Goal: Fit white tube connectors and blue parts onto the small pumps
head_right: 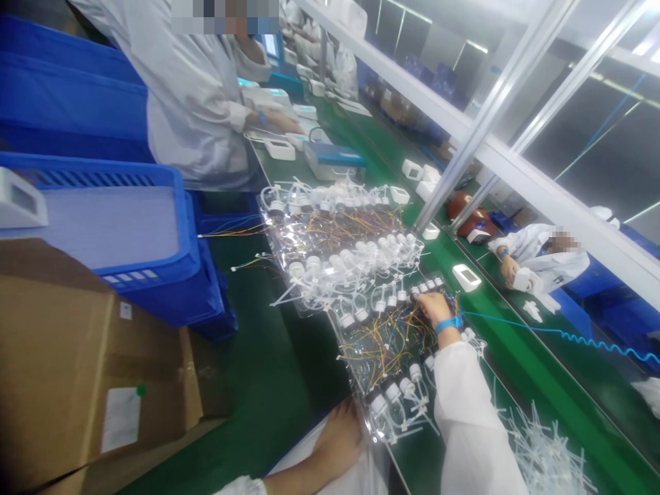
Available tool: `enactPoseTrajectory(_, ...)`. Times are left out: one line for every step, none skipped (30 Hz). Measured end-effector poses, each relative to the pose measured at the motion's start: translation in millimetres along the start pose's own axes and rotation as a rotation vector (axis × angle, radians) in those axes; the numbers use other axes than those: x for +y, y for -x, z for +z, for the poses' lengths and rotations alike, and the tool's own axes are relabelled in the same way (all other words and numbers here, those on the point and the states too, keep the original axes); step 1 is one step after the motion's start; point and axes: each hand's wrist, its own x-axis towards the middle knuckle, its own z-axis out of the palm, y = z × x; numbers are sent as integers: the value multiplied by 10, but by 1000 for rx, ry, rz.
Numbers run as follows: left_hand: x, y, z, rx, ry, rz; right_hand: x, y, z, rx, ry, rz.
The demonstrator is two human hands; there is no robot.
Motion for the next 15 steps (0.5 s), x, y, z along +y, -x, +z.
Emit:
enactPoseTrajectory(5, 4, -10, -2, -5, -3, -20, 14, -11, -3, -35, 3)
enactPoseTrajectory(10, 9, -21, -8, -10, -4, -41, 29, -19, -4, -74, 1)
enactPoseTrajectory(15, 13, -31, -15, -15, -4, -61, 44, -25, -4, -112, -7)
enactPoseTrajectory(19, 16, -40, -17, -19, -4, -81, 58, -28, -3, -150, -18)
enactPoseTrajectory(21, 18, -47, -18, -21, 0, -102, 72, -30, 0, -188, -30)
enactPoseTrajectory(22, 18, -51, -22, -20, 6, -121, 85, -30, 4, -227, -42)
enactPoseTrajectory(22, 18, -54, -23, -15, 10, -140, 96, -29, 8, -266, -54)
enactPoseTrajectory(20, 16, -55, -19, -11, 10, -158, 106, -27, 13, -304, -65)
enactPoseTrajectory(19, 15, -55, -18, -8, 8, -174, 115, -24, 18, -343, -76)
enactPoseTrajectory(17, 14, -57, -19, -9, 5, -189, 122, -21, 22, -381, -87)
enactPoseTrajectory(17, 13, -59, -24, -11, 1, -203, 128, -18, 27, -417, -98)
enactPoseTrajectory(16, 13, -63, -28, -15, -1, -215, 133, -15, 32, -453, -110)
enactPoseTrajectory(17, 14, -67, -30, -18, -1, -225, 136, -11, 36, -487, -123)
enactPoseTrajectory(17, 16, -72, -31, -18, 2, -235, 137, -7, 40, -520, -137)
enactPoseTrajectory(18, 18, -75, -26, -14, 5, -243, 137, -3, 45, -551, -151)
